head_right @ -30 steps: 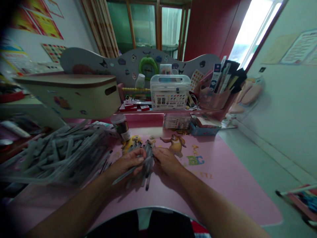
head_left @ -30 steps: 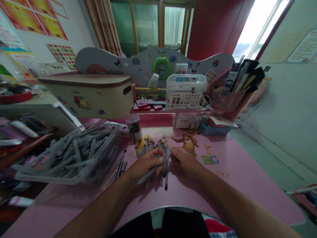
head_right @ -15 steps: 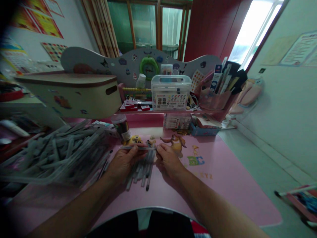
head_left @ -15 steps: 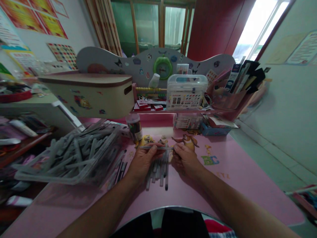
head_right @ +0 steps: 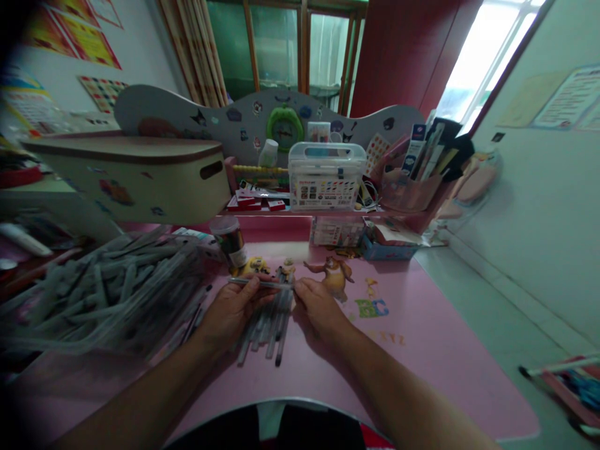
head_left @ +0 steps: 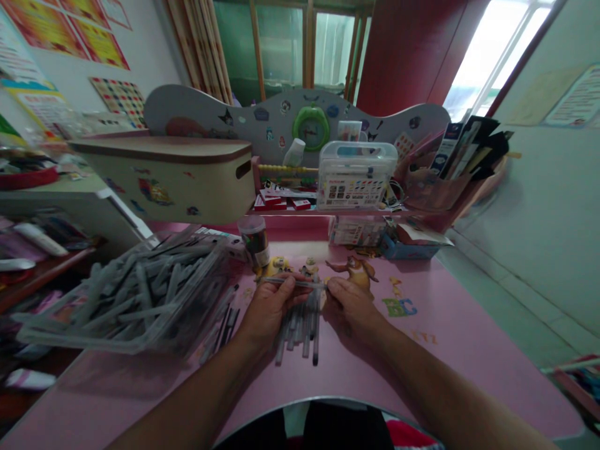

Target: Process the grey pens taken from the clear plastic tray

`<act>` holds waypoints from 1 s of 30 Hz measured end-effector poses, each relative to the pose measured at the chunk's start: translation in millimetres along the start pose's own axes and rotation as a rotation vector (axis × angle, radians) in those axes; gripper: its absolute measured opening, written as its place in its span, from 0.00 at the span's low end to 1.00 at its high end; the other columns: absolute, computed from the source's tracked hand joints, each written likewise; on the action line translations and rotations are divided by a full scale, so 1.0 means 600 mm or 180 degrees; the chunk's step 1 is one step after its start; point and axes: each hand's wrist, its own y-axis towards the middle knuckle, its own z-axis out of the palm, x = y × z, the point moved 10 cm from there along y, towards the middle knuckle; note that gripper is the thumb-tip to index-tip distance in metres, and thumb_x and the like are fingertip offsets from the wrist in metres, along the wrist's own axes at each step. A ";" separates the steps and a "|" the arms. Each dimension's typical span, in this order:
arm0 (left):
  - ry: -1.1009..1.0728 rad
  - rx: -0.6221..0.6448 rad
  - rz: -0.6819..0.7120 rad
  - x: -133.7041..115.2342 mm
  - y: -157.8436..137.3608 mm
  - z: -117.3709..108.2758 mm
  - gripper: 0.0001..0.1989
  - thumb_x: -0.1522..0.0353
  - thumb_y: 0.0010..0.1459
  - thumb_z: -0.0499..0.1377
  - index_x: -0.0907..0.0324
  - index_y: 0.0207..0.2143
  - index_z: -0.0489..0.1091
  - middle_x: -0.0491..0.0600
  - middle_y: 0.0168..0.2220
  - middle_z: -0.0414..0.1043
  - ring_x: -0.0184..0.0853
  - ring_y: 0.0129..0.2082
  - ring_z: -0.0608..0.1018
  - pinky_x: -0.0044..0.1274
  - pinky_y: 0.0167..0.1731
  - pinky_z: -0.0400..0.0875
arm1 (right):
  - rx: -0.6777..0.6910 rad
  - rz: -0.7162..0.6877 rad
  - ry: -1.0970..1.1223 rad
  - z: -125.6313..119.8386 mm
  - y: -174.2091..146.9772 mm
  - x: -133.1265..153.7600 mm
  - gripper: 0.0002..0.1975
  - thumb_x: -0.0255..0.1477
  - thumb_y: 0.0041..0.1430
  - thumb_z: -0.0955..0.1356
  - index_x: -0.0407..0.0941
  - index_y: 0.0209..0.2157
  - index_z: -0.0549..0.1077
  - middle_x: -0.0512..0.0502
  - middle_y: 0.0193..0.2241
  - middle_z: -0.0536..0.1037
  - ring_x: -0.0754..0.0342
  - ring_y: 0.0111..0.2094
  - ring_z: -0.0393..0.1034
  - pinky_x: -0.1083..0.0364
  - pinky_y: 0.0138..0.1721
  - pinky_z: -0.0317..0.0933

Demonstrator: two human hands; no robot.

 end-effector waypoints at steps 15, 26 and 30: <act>0.0059 -0.0035 0.0067 -0.009 -0.003 -0.001 0.18 0.59 0.47 0.73 0.64 0.34 0.78 0.53 0.34 0.82 0.34 0.32 0.82 0.21 0.35 0.78 | 0.0128 0.0149 0.0284 0.014 -0.010 0.002 0.14 0.32 0.48 0.75 0.47 0.32 0.67 0.61 0.18 0.62 0.65 0.15 0.48 0.64 0.15 0.42; 0.0114 -0.0024 0.0088 -0.011 -0.004 0.001 0.19 0.58 0.47 0.72 0.64 0.34 0.78 0.53 0.33 0.81 0.34 0.32 0.82 0.20 0.34 0.78 | 0.0093 0.0156 0.0342 0.006 -0.006 -0.005 0.16 0.35 0.50 0.76 0.46 0.28 0.65 0.61 0.16 0.61 0.65 0.15 0.49 0.64 0.15 0.44; 0.0102 -0.0025 0.0048 -0.008 -0.005 0.000 0.20 0.58 0.46 0.73 0.64 0.34 0.77 0.52 0.32 0.81 0.32 0.30 0.82 0.20 0.34 0.77 | 0.0192 0.0355 0.0339 0.010 -0.008 -0.010 0.17 0.39 0.50 0.75 0.47 0.34 0.67 0.61 0.18 0.66 0.66 0.13 0.47 0.65 0.13 0.38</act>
